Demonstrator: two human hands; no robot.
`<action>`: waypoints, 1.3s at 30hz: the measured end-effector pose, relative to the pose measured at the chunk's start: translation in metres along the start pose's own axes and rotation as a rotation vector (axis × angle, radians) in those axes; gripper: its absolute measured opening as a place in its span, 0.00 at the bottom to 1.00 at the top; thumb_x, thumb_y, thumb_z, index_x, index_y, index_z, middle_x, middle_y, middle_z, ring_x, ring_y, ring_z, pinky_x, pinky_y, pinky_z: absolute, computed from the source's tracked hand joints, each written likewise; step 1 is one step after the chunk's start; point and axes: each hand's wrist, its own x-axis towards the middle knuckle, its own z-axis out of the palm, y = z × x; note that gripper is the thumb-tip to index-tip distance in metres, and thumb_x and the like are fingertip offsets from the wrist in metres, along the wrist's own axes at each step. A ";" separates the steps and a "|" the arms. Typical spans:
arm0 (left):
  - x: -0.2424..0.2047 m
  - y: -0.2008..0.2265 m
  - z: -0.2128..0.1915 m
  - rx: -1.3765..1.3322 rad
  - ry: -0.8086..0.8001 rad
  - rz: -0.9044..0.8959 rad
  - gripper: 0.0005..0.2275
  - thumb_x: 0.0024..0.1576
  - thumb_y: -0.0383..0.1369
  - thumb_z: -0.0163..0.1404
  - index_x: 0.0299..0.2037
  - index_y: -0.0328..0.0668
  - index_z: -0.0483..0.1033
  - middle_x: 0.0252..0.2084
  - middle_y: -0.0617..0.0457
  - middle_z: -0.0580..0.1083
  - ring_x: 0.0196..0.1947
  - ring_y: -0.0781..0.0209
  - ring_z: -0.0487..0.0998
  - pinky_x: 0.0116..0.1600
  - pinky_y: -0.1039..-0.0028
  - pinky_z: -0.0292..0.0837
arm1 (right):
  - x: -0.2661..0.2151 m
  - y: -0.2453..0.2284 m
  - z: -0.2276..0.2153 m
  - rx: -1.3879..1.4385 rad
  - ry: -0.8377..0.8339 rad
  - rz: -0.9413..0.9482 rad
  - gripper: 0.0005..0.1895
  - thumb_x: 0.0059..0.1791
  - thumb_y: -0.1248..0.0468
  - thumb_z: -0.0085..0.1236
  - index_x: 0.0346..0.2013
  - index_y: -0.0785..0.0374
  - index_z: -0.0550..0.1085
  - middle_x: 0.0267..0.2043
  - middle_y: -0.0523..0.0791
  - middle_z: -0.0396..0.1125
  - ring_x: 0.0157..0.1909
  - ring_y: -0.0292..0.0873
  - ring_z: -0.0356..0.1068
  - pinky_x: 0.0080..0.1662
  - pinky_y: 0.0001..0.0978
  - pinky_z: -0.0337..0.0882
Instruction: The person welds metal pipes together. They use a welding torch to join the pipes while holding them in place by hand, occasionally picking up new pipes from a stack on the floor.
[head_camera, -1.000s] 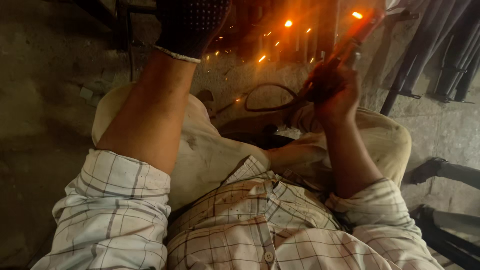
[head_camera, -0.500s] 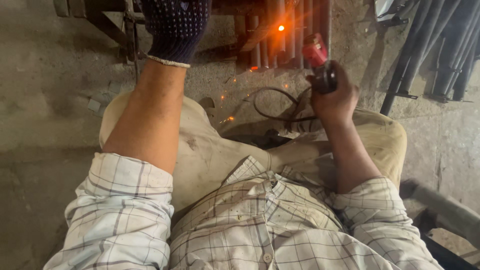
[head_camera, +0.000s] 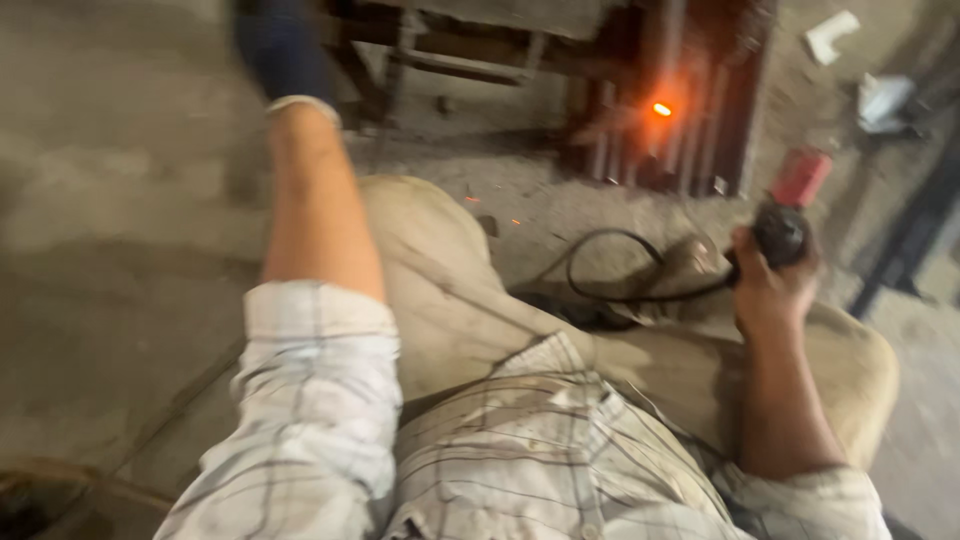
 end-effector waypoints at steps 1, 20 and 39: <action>0.003 -0.009 -0.006 0.001 0.014 -0.029 0.14 0.58 0.42 0.55 0.37 0.37 0.84 0.34 0.45 0.84 0.34 0.50 0.85 0.45 0.62 0.77 | 0.002 0.004 -0.001 0.035 -0.010 -0.008 0.13 0.55 0.67 0.67 0.50 0.66 0.72 0.39 0.41 0.69 0.38 0.35 0.69 0.42 0.27 0.72; 0.033 -0.018 0.014 0.591 0.079 -0.196 0.17 0.59 0.46 0.55 0.41 0.36 0.78 0.44 0.38 0.79 0.47 0.38 0.80 0.53 0.55 0.75 | 0.002 0.013 0.009 0.054 0.014 0.219 0.10 0.53 0.70 0.63 0.47 0.66 0.71 0.36 0.44 0.70 0.34 0.37 0.71 0.35 0.29 0.69; -0.088 -0.007 -0.259 0.291 0.225 0.181 0.05 0.60 0.21 0.51 0.39 0.37 0.68 0.41 0.47 0.71 0.45 0.52 0.74 0.54 0.68 0.71 | 0.008 0.031 0.019 0.285 0.035 0.198 0.14 0.49 0.67 0.65 0.47 0.63 0.72 0.35 0.41 0.69 0.32 0.35 0.69 0.34 0.26 0.69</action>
